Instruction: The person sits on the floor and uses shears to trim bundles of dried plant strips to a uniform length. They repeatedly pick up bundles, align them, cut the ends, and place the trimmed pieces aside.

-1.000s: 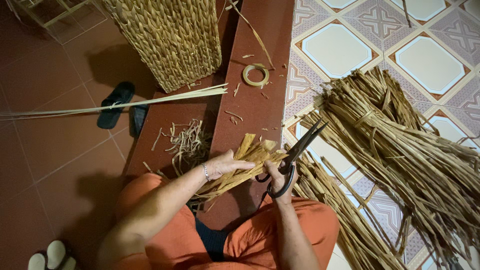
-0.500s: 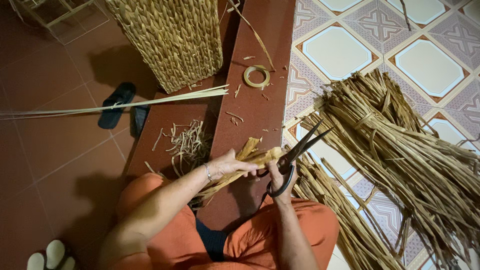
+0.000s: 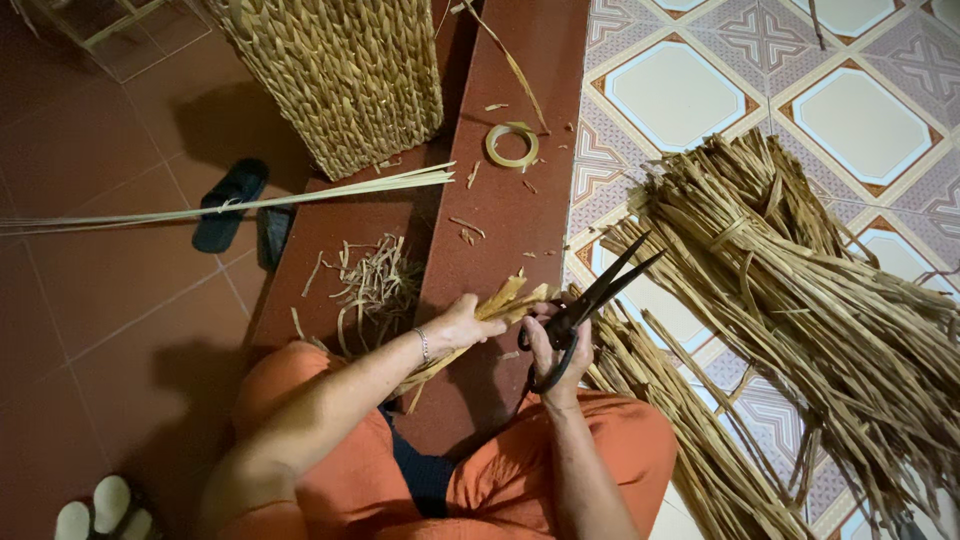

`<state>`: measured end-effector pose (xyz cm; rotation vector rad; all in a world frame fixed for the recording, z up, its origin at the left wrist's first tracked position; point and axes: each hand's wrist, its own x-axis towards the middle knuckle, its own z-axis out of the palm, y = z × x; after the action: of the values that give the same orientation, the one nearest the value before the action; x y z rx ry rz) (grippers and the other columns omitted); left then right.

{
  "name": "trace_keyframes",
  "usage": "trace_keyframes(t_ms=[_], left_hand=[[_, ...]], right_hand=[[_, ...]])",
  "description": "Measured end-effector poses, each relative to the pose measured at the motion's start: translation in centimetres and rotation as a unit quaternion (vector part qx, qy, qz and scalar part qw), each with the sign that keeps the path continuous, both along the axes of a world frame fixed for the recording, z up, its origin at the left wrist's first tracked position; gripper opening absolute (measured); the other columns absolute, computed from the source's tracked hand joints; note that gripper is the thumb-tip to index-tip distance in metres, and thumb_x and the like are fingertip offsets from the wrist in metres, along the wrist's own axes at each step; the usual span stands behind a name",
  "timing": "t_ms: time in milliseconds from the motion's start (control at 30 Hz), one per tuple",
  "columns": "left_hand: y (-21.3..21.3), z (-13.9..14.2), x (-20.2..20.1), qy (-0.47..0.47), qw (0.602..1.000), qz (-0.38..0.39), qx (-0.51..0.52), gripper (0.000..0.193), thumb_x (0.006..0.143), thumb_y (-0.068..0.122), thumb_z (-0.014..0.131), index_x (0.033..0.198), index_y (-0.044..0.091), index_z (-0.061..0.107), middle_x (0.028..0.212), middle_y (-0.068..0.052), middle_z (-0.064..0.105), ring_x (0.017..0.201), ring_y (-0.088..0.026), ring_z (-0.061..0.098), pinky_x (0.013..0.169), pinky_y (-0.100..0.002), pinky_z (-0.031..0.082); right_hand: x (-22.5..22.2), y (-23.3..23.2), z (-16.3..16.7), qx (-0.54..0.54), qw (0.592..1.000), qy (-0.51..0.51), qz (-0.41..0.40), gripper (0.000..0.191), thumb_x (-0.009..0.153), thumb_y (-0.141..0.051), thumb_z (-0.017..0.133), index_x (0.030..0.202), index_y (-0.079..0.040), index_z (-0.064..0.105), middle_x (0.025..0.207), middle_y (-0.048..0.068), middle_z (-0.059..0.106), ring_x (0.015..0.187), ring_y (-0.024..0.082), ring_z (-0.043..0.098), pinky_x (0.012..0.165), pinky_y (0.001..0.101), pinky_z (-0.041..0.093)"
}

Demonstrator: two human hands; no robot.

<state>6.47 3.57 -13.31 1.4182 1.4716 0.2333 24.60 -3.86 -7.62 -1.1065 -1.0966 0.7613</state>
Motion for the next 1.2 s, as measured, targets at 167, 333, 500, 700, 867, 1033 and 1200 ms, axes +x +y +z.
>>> trace_keyframes(t_ms=[167, 333, 500, 700, 867, 1033, 1200], left_hand=[[-0.2, 0.0, 0.1, -0.022, 0.998, -0.044, 0.041, 0.061, 0.076, 0.045, 0.082, 0.106, -0.004, 0.061, 0.1, -0.015, 0.07, 0.091, -0.019, 0.067, 0.079, -0.035, 0.055], [-0.4, 2.4, -0.7, -0.097, 0.992, -0.045, -0.069, 0.069, 0.076, 0.054, 0.085, 0.105, -0.005, 0.062, 0.099, -0.015, 0.074, 0.09, -0.018, 0.068, 0.08, -0.031, 0.056], [-0.6, 4.4, -0.8, -0.233, 0.966, -0.038, -0.108, 0.069, 0.082, 0.058, 0.076, 0.106, -0.007, 0.074, 0.098, -0.011, 0.078, 0.084, -0.012, 0.067, 0.075, -0.026, 0.055], [-0.6, 5.8, -0.8, -0.282, 0.947, -0.021, -0.154, 0.058, 0.088, 0.056, 0.065, 0.113, 0.005, 0.077, 0.098, -0.007, 0.078, 0.079, -0.01, 0.066, 0.073, -0.025, 0.054], [-0.2, 4.6, -0.8, -0.27, 0.953, -0.024, -0.132, 0.076, 0.083, 0.052, 0.075, 0.122, -0.012, 0.064, 0.1, -0.011, 0.077, 0.082, -0.014, 0.066, 0.078, -0.027, 0.056], [-0.2, 3.8, -0.6, -0.161, 0.984, -0.004, -0.069, 0.1, 0.073, 0.051, 0.092, 0.123, -0.02, 0.044, 0.112, -0.018, 0.067, 0.105, -0.017, 0.069, 0.091, -0.03, 0.058], [-0.7, 5.1, -0.6, -0.189, 0.976, -0.105, -0.032, 0.095, 0.053, 0.052, 0.09, 0.129, -0.001, 0.068, 0.109, -0.016, 0.072, 0.098, -0.021, 0.067, 0.088, -0.031, 0.053]], right_hand=[[0.4, 0.0, 0.0, -0.01, 0.998, -0.064, -0.003, 0.045, 0.091, -0.005, 0.079, 0.129, 0.003, 0.057, 0.094, 0.007, 0.069, 0.078, 0.011, 0.065, 0.068, 0.0263, 0.054], [0.9, 0.1, -0.1, -0.031, 0.998, 0.044, 0.024, 0.045, 0.09, -0.004, 0.077, 0.128, 0.004, 0.054, 0.086, 0.004, 0.069, 0.069, 0.008, 0.064, 0.06, 0.0232, 0.053], [1.4, 0.4, -0.6, -0.057, 0.994, 0.088, 0.016, 0.049, 0.089, -0.005, 0.078, 0.13, 0.007, 0.054, 0.084, 0.005, 0.071, 0.067, 0.008, 0.063, 0.06, 0.0219, 0.051], [1.5, 0.4, -0.7, -0.075, 0.994, 0.08, 0.0, 0.053, 0.088, -0.007, 0.08, 0.131, 0.008, 0.054, 0.083, 0.005, 0.071, 0.064, 0.008, 0.061, 0.057, 0.0225, 0.049], [1.7, 0.5, -1.2, -0.029, 0.995, 0.087, 0.026, 0.054, 0.089, -0.009, 0.079, 0.132, 0.007, 0.05, 0.087, 0.004, 0.071, 0.07, 0.007, 0.064, 0.063, 0.0216, 0.053], [1.7, 0.6, -2.5, -0.029, 0.999, 0.03, -0.014, 0.044, 0.095, -0.008, 0.075, 0.131, 0.007, 0.056, 0.082, 0.002, 0.062, 0.068, 0.008, 0.058, 0.061, 0.0225, 0.048], [2.0, 0.8, -2.9, -0.055, 0.994, 0.092, -0.034, 0.04, 0.098, -0.01, 0.067, 0.132, 0.005, 0.054, 0.08, 0.002, 0.061, 0.062, 0.009, 0.059, 0.056, 0.0238, 0.049]])
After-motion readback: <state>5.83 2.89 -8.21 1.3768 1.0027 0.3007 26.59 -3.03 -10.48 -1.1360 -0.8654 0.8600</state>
